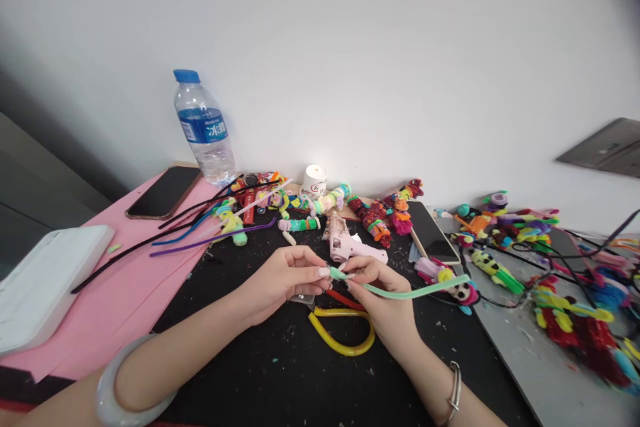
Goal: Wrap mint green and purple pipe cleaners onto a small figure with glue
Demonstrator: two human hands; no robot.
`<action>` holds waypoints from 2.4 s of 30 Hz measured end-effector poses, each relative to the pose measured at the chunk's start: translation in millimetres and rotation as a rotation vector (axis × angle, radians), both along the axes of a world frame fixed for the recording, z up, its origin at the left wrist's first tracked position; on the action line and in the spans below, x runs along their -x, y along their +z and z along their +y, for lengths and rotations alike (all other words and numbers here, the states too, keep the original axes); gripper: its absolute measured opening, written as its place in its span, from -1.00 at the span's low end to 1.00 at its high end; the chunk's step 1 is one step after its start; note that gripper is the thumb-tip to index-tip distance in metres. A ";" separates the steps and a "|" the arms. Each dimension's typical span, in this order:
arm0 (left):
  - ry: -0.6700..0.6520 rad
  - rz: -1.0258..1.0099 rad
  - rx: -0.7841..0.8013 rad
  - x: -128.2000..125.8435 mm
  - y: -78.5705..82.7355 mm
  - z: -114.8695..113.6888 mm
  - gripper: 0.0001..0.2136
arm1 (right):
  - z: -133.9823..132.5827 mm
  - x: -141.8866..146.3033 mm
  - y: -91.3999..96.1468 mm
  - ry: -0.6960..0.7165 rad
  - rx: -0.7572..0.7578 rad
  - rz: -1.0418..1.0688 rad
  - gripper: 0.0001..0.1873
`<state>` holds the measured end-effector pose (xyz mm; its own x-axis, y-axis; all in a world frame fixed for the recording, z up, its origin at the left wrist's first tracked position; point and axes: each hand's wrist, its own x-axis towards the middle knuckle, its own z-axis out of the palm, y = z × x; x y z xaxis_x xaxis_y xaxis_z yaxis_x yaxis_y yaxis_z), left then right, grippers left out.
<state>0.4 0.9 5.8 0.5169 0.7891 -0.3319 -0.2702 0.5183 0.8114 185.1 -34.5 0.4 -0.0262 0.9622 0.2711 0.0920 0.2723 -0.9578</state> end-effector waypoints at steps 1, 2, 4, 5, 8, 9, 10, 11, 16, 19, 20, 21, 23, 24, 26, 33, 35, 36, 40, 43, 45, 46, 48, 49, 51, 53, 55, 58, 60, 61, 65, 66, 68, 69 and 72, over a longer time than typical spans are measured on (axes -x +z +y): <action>0.000 -0.011 0.012 0.1 -0.1 -0.1 -0.84 | -0.2 0.0 -0.1 0.001 0.006 0.008 -0.87; -0.001 -0.020 0.026 0.1 -0.2 -0.2 -0.84 | -0.4 0.2 -0.1 0.003 0.008 0.015 -0.87; -0.010 -0.030 0.062 0.1 -0.2 -0.6 -0.84 | -0.8 0.7 0.1 0.010 0.004 0.021 -0.86; -0.016 -0.030 0.077 0.1 -0.2 -0.9 -0.84 | -1.0 1.0 0.0 0.012 0.002 0.019 -0.84; -0.034 -0.014 0.083 -0.2 0.0 -1.5 -0.84 | -1.2 1.1 -1.2 0.002 -0.002 0.008 -0.81; -0.037 0.000 0.069 -0.3 0.1 -1.7 -0.83 | -1.0 0.9 -1.8 -0.006 -0.001 0.005 -0.80; -0.040 0.020 0.050 -0.4 0.3 -1.7 -0.82 | -0.8 0.7 -2.3 -0.013 0.002 0.005 -0.80; -0.041 0.042 0.026 -0.4 0.7 -1.7 -0.82 | -0.6 0.6 -2.5 -0.017 0.006 0.009 -0.81; -0.082 0.150 -0.102 0.8 5.7 -0.2 -0.82 | 0.5 1.0 1.3 -0.013 0.032 0.059 -0.82; -0.102 0.203 -0.162 1.5 9.7 1.1 -0.82 | 1.0 1.7 4.5 -0.029 0.061 0.087 -0.81; -0.102 0.222 -0.185 1.7 10.5 1.4 -0.81 | 1.1 1.7 5.0 -0.036 0.071 0.098 -0.81; -0.100 0.247 -0.213 1.8 11.0 1.6 -0.81 | 1.4 1.6 5.2 -0.039 0.081 0.108 -0.81; -0.086 0.317 -0.288 2.2 10.9 1.7 -0.82 | 2.0 1.3 5.0 -0.038 0.097 0.120 -0.81; -0.076 0.353 -0.330 2.5 10.3 1.8 -0.84 | 2.2 1.1 4.7 -0.036 0.104 0.121 -0.81; -0.057 0.402 -0.408 3.1 8.7 1.7 -0.87 | 2.7 0.8 4.2 -0.032 0.109 0.120 -0.82; -0.094 0.445 -0.470 3.1 6.1 0.4 -0.86 | 2.0 1.5 3.5 0.027 0.128 0.144 -0.82; -0.109 0.461 -0.495 2.9 6.3 -0.3 -0.87 | 1.7 1.8 3.4 0.050 0.129 0.143 -0.81; -0.105 0.474 -0.516 2.9 6.4 -0.6 -0.88 | 1.7 1.9 3.3 0.056 0.129 0.139 -0.81; -0.053 0.525 -0.623 3.2 7.1 0.0 -0.90 | 2.4 2.0 3.3 0.079 0.110 0.108 -0.86; -0.014 0.542 -0.676 3.8 7.0 1.3 -0.92 | 3.3 1.8 3.7 0.072 0.089 0.085 -0.89; -0.001 0.536 -0.692 4.5 6.2 1.7 -0.91 | 3.8 1.6 3.7 0.056 0.086 0.072 -0.89; 0.003 0.531 -0.696 4.9 5.6 1.8 -0.91 | 3.9 1.4 3.5 0.049 0.087 0.068 -0.89; 0.007 0.524 -0.701 5.6 4.3 1.8 -0.90 | 3.9 1.0 2.4 0.039 0.090 0.064 -0.89; 0.009 0.521 -0.707 6.0 3.7 1.8 -0.89 | 4.0 0.8 1.6 0.037 0.091 0.065 -0.89; 0.013 0.518 -0.727 6.3 3.1 1.9 -0.89 | 4.0 0.4 0.0 0.039 0.090 0.068 -0.89; 0.015 0.516 -0.751 6.3 3.1 2.1 -0.89 | 4.1 0.1 -0.9 0.040 0.085 0.066 -0.89; 0.015 0.526 -0.766 6.0 3.5 2.2 -0.89 | 4.3 0.0 -0.7 0.041 0.080 0.056 -0.89; 0.009 0.547 -0.720 4.7 4.4 2.1 -0.88 | 3.8 0.2 0.6 0.027 0.078 0.046 -0.89; -0.021 0.531 -0.618 3.6 5.0 2.5 -0.87 | 3.1 0.4 1.0 -0.011 0.100 0.045 -0.90; -0.046 0.513 -0.558 3.1 5.5 2.9 -0.86 | 2.7 0.4 1.0 -0.037 0.117 0.045 -0.89; -0.150 0.441 -0.397 2.3 7.1 4.8 -0.81 | 1.7 -0.1 1.0 -0.114 0.173 0.030 -0.84; -0.166 0.432 -0.378 2.5 7.1 5.0 -0.80 | 1.7 -0.4 1.1 -0.122 0.176 0.026 -0.82; -0.189 0.418 -0.353 2.7 6.2 4.8 -0.79 | 1.9 -0.8 1.5 -0.116 0.175 0.015 -0.80; -0.199 0.410 -0.348 2.7 5.6 4.4 -0.79 | 2.0 -0.9 1.5 -0.102 0.174 0.011 -0.79; -0.234 0.407 -0.395 2.0 4.5 2.7 -0.78 | 2.2 -0.8 0.6 -0.044 0.182 0.016 -0.80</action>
